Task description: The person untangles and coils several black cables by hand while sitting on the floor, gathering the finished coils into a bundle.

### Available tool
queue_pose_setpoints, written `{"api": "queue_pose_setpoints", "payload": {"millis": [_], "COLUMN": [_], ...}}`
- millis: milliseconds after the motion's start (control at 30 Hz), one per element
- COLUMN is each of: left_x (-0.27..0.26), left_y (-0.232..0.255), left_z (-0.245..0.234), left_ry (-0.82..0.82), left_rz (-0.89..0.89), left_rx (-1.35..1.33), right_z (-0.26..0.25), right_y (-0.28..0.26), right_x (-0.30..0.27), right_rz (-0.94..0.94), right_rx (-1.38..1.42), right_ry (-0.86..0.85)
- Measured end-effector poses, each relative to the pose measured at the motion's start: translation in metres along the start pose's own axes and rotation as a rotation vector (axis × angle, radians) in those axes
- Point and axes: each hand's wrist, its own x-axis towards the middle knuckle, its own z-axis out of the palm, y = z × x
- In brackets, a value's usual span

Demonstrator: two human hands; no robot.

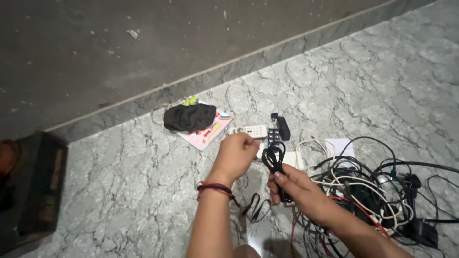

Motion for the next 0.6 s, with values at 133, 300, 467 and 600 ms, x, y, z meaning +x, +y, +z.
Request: {"api": "queue_pose_setpoints", "payload": {"millis": [133,300,467,600], "left_x": [-0.009,-0.024,-0.028,-0.026], "left_y": [-0.048,-0.077,-0.094,-0.109], "left_z": [0.04,0.079,0.106,0.121], "left_ry": [0.172,0.227,0.223,0.224], "left_rz": [-0.092,-0.361,-0.398,-0.434], "left_rx": [0.162,0.252,0.324,0.438], "right_z": [-0.008,-0.022,-0.035,-0.041], "right_y": [0.016,0.032,0.041,0.056], "right_x": [0.004,0.007,0.003,0.007], "right_rz": [0.043,0.087,0.146,0.196], "right_rx": [0.004,-0.076,-0.181,-0.204], "right_ry": [0.02,0.08,0.092,0.103]}}
